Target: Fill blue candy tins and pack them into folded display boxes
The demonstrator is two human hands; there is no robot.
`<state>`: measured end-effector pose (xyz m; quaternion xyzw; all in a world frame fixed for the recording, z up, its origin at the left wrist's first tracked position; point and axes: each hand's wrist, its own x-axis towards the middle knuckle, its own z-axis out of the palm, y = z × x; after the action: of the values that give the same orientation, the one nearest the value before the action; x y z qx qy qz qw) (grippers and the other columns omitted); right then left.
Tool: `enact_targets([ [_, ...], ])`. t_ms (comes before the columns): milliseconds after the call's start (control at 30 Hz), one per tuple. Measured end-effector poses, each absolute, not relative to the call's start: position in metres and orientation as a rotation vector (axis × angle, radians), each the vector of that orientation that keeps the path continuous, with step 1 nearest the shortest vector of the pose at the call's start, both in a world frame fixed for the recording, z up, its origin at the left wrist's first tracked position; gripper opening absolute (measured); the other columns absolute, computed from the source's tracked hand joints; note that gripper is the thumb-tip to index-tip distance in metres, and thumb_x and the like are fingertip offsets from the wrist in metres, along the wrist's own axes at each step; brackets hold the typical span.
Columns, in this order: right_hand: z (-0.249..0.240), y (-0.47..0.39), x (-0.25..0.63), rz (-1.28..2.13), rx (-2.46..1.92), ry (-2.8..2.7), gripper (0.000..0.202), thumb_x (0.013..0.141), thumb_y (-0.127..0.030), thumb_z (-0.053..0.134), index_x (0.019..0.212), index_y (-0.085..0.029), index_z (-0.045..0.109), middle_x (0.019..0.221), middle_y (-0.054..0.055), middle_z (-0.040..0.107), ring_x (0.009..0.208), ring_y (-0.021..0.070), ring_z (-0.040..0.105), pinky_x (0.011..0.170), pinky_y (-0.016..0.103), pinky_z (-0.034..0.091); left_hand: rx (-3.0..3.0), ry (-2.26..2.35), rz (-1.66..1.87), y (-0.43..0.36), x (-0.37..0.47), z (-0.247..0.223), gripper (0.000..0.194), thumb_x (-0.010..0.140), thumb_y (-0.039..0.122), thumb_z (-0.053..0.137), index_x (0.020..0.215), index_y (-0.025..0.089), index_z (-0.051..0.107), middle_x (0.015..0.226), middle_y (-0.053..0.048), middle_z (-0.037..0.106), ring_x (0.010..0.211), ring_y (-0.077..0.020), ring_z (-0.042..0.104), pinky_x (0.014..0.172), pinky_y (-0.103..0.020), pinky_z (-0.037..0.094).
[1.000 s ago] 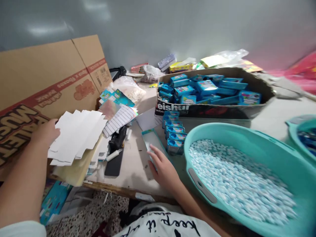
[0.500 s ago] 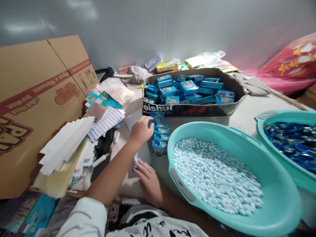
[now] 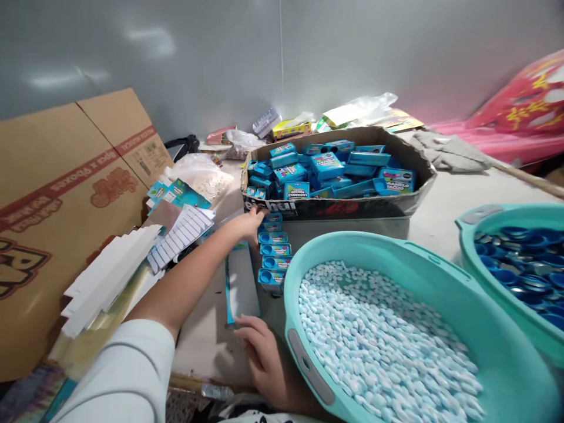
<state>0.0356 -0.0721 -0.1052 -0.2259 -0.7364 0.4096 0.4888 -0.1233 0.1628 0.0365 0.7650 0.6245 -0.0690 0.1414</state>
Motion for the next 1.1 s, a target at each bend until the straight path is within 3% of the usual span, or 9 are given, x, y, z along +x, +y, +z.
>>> enact_targets([
  [200, -0.106, -0.071, 0.032, 1.040, -0.570, -1.785, 0.040, 0.092, 0.000, 0.044, 0.118, -0.027, 0.060, 0.123, 0.006, 0.066, 0.116, 0.0175, 0.064, 0.100, 0.032, 0.054, 2.268, 1.758, 0.012, 0.159, -0.124, 0.020, 0.102, 0.049, 0.011, 0.079, 0.145, 0.011, 0.043, 0.147, -0.024, 0.050, 0.136, -0.0400, 0.053, 0.109, -0.038, 0.047],
  [367, -0.108, -0.067, 0.033, 1.069, -0.585, -1.783, 0.040, 0.091, -0.001, 0.044, 0.117, -0.026, 0.061, 0.122, 0.007, 0.067, 0.114, 0.0192, 0.065, 0.099, 0.034, 0.054, 2.161, 1.777, 0.182, 0.156, -0.119, 0.015, 0.087, 0.059, 0.008, 0.073, 0.142, 0.009, 0.044, 0.127, -0.019, 0.067, 0.110, -0.0300, 0.070, 0.088, -0.031, 0.057],
  [667, -0.111, -0.065, 0.034, 1.155, -0.611, -1.790, 0.037, 0.094, -0.004, 0.044, 0.117, -0.025, 0.063, 0.119, 0.007, 0.067, 0.113, 0.0201, 0.064, 0.099, 0.036, 0.054, 2.107, 1.824, 0.636, 0.098, -0.176, 0.061, 0.089, 0.062, 0.023, 0.080, 0.144, 0.016, 0.046, 0.142, -0.015, 0.059, 0.130, -0.0323, 0.060, 0.111, -0.044, 0.048],
  [900, -0.117, -0.066, 0.028, 1.029, -0.609, -1.875, 0.032, 0.095, -0.005, 0.043, 0.113, -0.024, 0.061, 0.125, 0.009, 0.065, 0.116, 0.0218, 0.061, 0.098, 0.039, 0.052, 1.930, 1.829, 0.537, 0.073, -0.205, 0.027, 0.087, 0.058, 0.017, 0.076, 0.141, 0.016, 0.050, 0.143, -0.013, 0.059, 0.130, -0.0310, 0.059, 0.114, -0.044, 0.047],
  [1100, -0.113, -0.064, 0.028, 1.034, -0.607, -1.872, 0.031, 0.094, -0.004, 0.043, 0.108, -0.024, 0.061, 0.117, 0.007, 0.066, 0.107, 0.0214, 0.063, 0.090, 0.037, 0.054, 1.975, 1.816, 0.548, 0.076, -0.199, 0.022, 0.082, 0.058, 0.019, 0.075, 0.138, 0.017, 0.054, 0.142, -0.012, 0.060, 0.132, -0.0310, 0.058, 0.115, -0.043, 0.046],
])
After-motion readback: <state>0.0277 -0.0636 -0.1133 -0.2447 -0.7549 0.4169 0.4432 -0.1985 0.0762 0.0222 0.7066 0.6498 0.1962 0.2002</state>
